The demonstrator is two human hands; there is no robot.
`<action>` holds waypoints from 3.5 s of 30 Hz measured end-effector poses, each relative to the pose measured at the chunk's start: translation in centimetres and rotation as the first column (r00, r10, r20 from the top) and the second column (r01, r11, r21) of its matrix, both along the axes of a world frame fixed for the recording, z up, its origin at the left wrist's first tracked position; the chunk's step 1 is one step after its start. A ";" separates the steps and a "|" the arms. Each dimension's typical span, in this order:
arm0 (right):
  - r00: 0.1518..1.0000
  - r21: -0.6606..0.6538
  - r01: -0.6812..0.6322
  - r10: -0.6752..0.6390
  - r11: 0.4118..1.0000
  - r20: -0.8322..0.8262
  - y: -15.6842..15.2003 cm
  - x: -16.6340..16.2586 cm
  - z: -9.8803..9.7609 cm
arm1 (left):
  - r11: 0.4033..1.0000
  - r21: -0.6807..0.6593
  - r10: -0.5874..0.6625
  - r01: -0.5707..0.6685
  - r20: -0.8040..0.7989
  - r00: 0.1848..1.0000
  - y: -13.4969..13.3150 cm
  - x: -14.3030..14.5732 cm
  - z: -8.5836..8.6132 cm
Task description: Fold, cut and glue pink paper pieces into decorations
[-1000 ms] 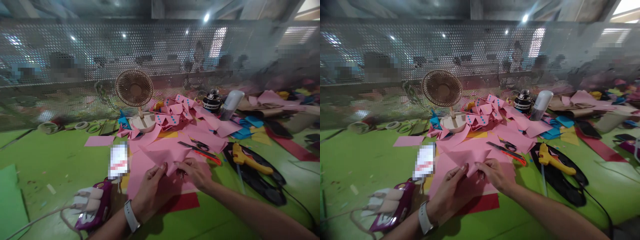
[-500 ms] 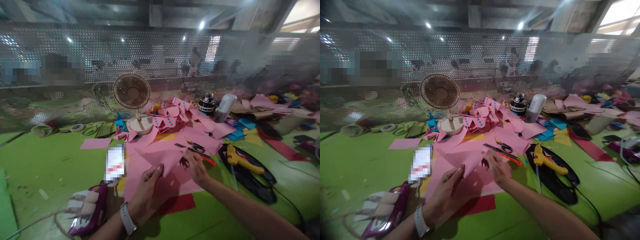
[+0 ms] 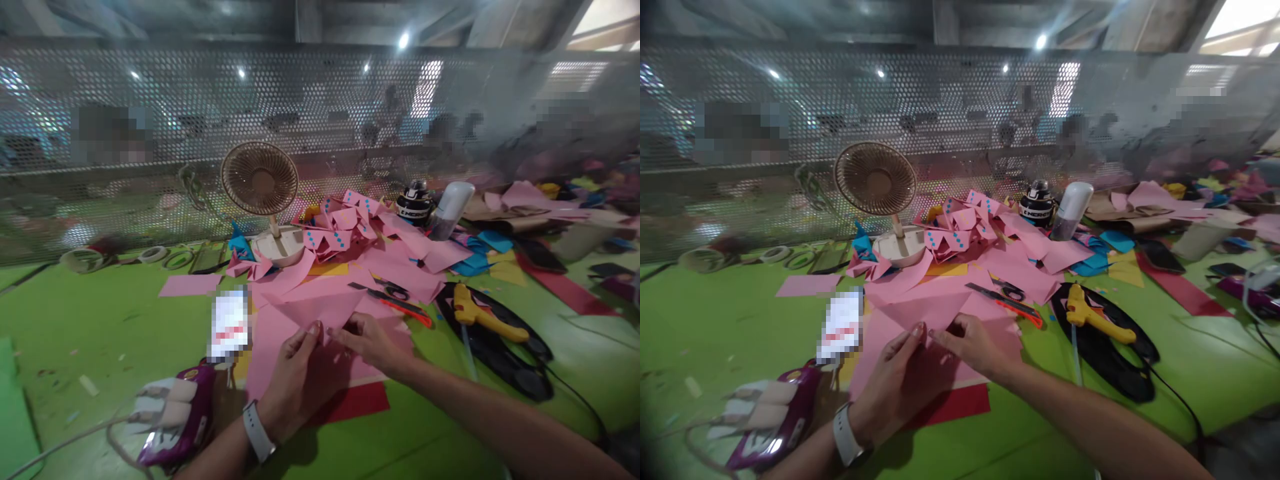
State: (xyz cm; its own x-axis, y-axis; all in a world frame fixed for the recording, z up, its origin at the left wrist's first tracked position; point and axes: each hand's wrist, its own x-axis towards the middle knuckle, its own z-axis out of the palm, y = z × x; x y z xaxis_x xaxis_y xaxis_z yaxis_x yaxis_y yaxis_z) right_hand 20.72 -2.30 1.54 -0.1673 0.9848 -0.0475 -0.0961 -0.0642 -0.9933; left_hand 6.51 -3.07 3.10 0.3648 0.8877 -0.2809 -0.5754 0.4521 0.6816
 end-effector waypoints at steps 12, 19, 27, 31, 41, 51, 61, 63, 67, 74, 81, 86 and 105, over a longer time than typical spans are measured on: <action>0.998 -0.074 -0.023 0.027 0.997 0.049 0.2 1.0 -0.1 | 0.994 0.016 -0.106 0.105 0.049 0.993 0.1 0.1 0.6; 0.892 0.067 0.445 -0.435 0.893 -0.123 2.8 5.1 0.5 | 0.973 0.227 0.072 0.038 -0.456 0.887 1.7 -2.5 0.3; 0.995 0.026 0.086 -0.087 0.996 0.041 1.5 2.6 -0.2 | 0.947 0.288 0.019 0.140 -0.487 0.873 2.2 -2.8 -1.3; 0.975 0.016 0.203 -0.201 0.979 -0.093 2.1 3.2 0.3 | 0.924 0.352 0.065 0.151 -0.533 0.844 2.8 -3.1 -0.6; 0.986 -0.128 -0.164 0.157 0.978 -0.061 2.1 4.8 1.5 | 0.849 0.421 -0.064 0.319 -0.516 0.854 2.5 -3.4 1.7; 0.970 -0.093 -0.161 0.174 0.983 0.168 2.6 4.0 0.5 | 0.893 0.400 -0.105 0.206 -0.260 0.960 2.6 -3.6 1.8; 0.972 -0.080 0.212 -0.202 0.974 0.125 3.6 2.5 0.8 | 0.994 0.067 -0.087 0.084 0.056 0.995 3.3 -4.4 -0.2; 0.965 -0.107 0.251 -0.240 0.962 0.105 3.5 2.2 1.0 | 0.998 0.028 -0.052 0.049 0.108 0.993 3.7 -3.8 -0.2; 0.969 -0.114 0.241 -0.232 0.964 0.088 3.2 1.1 0.5 | 0.994 0.103 -0.044 0.043 0.006 0.999 3.4 -3.0 -0.4; 0.956 0.060 0.133 -0.144 0.989 0.255 2.0 -1.0 -1.6 | 0.971 0.229 0.047 0.070 -0.471 0.881 2.2 -3.1 -0.8; 0.400 0.264 0.007 -0.244 0.965 0.883 3.1 6.8 1.9 | 0.972 0.234 0.126 -0.014 -0.472 0.873 3.2 -3.5 -1.0; 0.078 0.166 0.013 -0.167 0.986 0.983 4.8 13.5 2.8 | 0.984 0.175 0.101 -0.026 -0.436 0.894 3.0 -3.0 -1.1; -0.289 -0.126 -0.280 0.042 0.952 0.956 7.8 13.4 3.7 | 0.976 0.203 0.157 -0.085 -0.376 0.913 3.1 -3.3 -1.1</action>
